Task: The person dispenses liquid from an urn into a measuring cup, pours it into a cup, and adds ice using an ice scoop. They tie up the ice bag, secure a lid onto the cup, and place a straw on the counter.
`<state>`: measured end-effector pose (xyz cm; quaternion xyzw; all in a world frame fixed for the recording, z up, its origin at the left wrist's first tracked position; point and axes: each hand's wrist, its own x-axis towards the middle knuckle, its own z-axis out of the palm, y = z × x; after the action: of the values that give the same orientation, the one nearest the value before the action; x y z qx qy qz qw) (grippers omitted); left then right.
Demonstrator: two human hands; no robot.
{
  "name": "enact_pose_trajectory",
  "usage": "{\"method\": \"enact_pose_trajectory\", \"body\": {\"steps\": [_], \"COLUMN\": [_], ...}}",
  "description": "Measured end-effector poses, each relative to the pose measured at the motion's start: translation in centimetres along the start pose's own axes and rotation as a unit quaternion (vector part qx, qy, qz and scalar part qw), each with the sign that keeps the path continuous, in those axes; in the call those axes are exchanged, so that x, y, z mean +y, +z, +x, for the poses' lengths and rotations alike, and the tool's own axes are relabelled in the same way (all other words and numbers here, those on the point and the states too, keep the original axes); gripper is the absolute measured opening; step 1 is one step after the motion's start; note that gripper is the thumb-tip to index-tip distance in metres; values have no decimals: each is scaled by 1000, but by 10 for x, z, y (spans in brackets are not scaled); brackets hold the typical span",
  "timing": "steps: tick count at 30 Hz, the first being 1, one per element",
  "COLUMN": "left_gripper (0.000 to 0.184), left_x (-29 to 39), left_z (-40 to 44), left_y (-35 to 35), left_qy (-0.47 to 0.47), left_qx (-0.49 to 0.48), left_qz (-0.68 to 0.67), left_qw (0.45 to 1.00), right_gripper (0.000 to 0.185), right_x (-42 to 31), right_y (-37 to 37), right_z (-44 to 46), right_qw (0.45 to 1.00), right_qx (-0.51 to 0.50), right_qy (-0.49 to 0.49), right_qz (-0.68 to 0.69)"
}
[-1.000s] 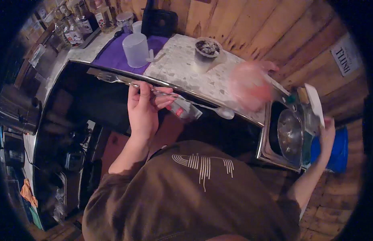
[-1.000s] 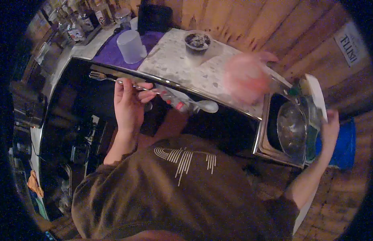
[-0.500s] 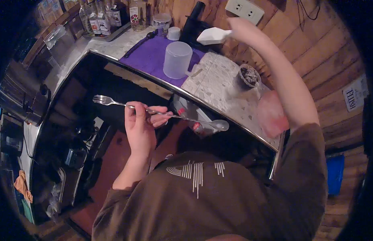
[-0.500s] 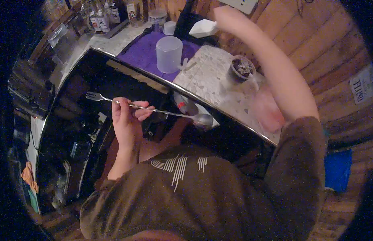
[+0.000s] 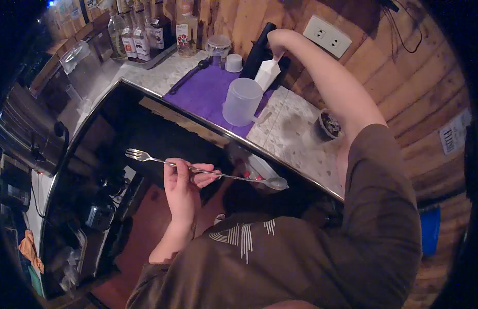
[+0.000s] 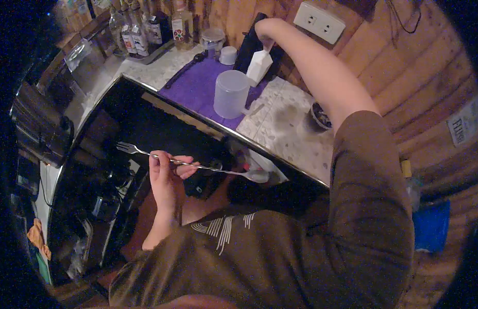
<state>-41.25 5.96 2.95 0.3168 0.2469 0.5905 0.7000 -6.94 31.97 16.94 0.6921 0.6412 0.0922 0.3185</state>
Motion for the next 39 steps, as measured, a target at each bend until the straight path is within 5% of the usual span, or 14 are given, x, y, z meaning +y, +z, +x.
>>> {"method": "enact_pose_trajectory", "body": {"steps": [7,13,17,20,23,26,28,29,30,31,34,37,39], "left_gripper": [21,21,20,19,17,26,14,13,27,17,21,22,26], "left_x": [-2,-2,-9,-15,-30,-63,-75,-97,-108,-114,-138,-184,-195], "left_z": [8,9,12,13,9,9,-12,-9,-18,-42,-72,-113,-131], "left_y": [-4,11,23,42,94,138,205,225,252,285,342,393,393], "left_qy": [-2,-4,-1,-3,20,19,20,94,0,15,30,102,127], "left_qx": [-32,-19,-44,-127,-164,-261,-281,-357,-419,-437,-500,-570,-572], "left_qz": [-11,1,16,26,30,61,30,69,2,-96,131,42,113], "left_qw": [999,1000,999,992,986,963,959,927,908,894,856,814,803], "right_gripper": [28,21,23,25,28,29,28,33,42,37,27,24,25], "right_x": [1,8,-21,-53,-57,-35,-9,14,35,37,56,90,110], "right_y": [-6,-2,-10,-9,12,37,51,59,64,60,75,118,150], "right_z": [-22,-49,-129,-232,-315,-356,-381,-388,-397,-432,-499,-541,-571], "right_qw": [987,957,909,885,855,850,844,865,885,894,897,870,835], "right_qx": [102,268,363,253,252,317,366,346,328,331,333,315,296], "right_qy": [112,85,-69,-199,-300,-232,-159,-156,-151,-70,95,245,329], "right_qz": [55,75,195,336,339,350,360,327,294,293,275,290,327]}}
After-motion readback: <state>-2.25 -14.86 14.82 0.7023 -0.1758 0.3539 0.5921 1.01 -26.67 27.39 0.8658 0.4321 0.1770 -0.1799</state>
